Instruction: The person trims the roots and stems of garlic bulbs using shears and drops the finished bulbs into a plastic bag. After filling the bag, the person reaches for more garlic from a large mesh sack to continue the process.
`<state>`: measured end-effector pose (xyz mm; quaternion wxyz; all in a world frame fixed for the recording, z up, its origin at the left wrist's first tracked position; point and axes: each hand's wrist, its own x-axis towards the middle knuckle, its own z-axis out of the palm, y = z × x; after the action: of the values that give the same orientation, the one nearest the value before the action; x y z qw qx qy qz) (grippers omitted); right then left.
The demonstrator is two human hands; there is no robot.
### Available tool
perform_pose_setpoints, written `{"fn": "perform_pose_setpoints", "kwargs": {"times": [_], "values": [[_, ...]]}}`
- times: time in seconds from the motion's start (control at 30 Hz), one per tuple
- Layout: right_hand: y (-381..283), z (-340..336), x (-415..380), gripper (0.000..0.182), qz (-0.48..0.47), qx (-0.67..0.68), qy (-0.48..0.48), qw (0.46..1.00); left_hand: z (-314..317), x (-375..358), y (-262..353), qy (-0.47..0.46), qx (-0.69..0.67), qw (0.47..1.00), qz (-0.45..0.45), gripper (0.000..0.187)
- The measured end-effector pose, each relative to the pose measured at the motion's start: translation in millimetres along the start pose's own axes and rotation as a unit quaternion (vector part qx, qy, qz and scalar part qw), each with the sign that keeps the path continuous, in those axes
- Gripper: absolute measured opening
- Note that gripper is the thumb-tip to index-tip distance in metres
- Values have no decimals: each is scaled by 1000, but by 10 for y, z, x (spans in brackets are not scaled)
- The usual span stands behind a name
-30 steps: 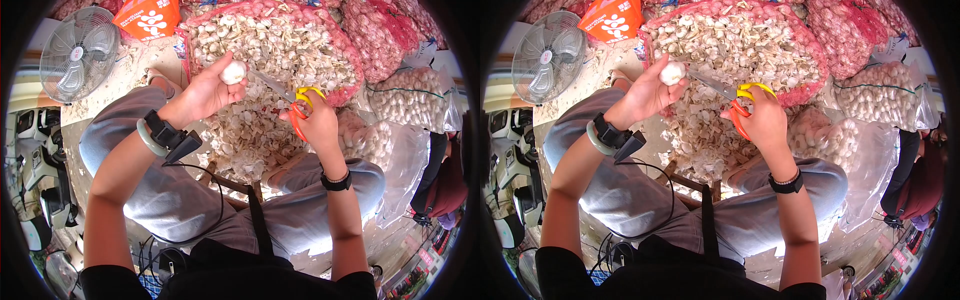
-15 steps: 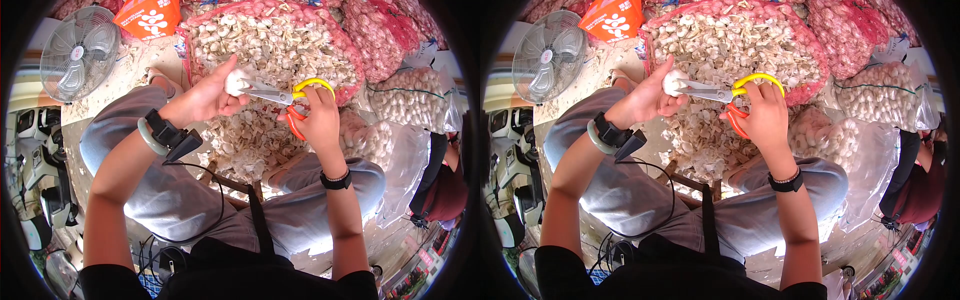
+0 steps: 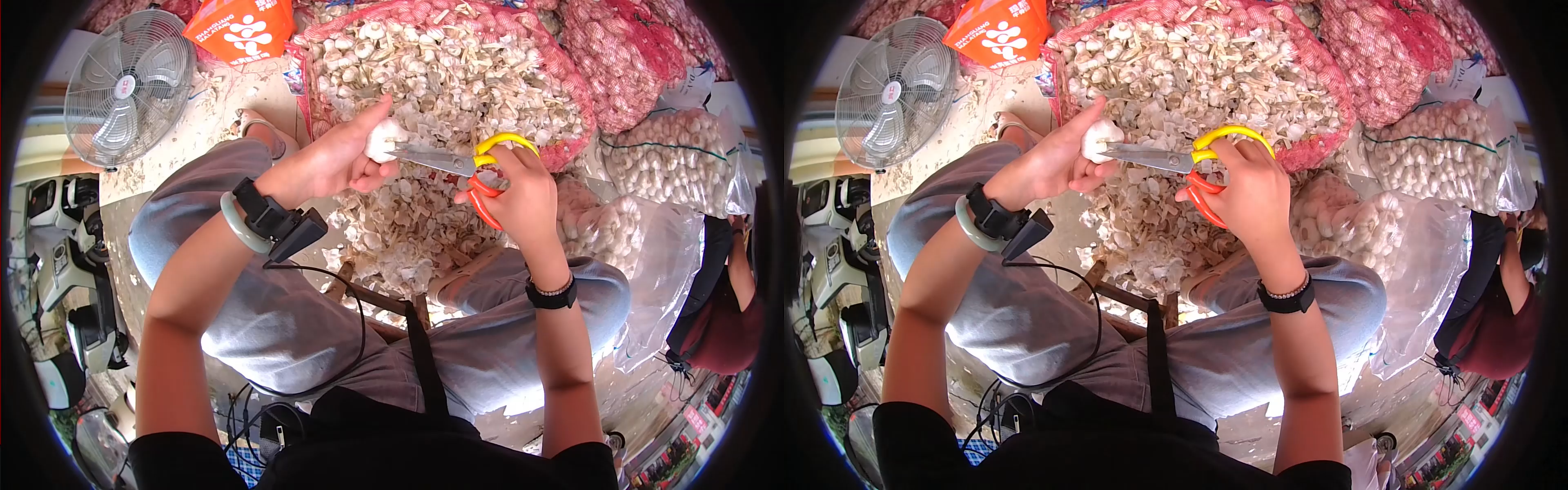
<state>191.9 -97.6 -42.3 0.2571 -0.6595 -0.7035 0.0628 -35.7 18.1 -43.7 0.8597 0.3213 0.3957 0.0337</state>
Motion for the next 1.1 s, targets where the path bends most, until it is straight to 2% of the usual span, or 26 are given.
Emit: {"fn": "perform_pose_setpoints", "kwargs": {"times": [0.2,0.33,0.57,0.77,0.83,0.93,1.03,1.1], "values": [[-50,-36,-18,55,60,18,-96,993,-26,-3,5,4,5,1000,-17,58],[-55,-44,-17,54,45,-2,-79,996,-43,-2,-5,10,7,1000,-25,57],[-46,-48,-10,57,65,-9,-109,992,-79,3,2,6,9,1000,-10,55],[8,8,-32,57,84,31,-113,990,34,34,-17,93,-8,992,83,51],[14,15,-31,57,87,39,-109,989,-23,68,-28,33,15,990,138,49],[-6,1,-21,56,119,30,-131,984,-73,83,-52,-1,16,989,148,50],[-22,2,-22,57,99,9,-87,991,-77,86,-68,-49,9,987,153,52],[-28,6,-16,58,71,9,-71,995,-28,66,-81,-38,15,989,143,52]]}}
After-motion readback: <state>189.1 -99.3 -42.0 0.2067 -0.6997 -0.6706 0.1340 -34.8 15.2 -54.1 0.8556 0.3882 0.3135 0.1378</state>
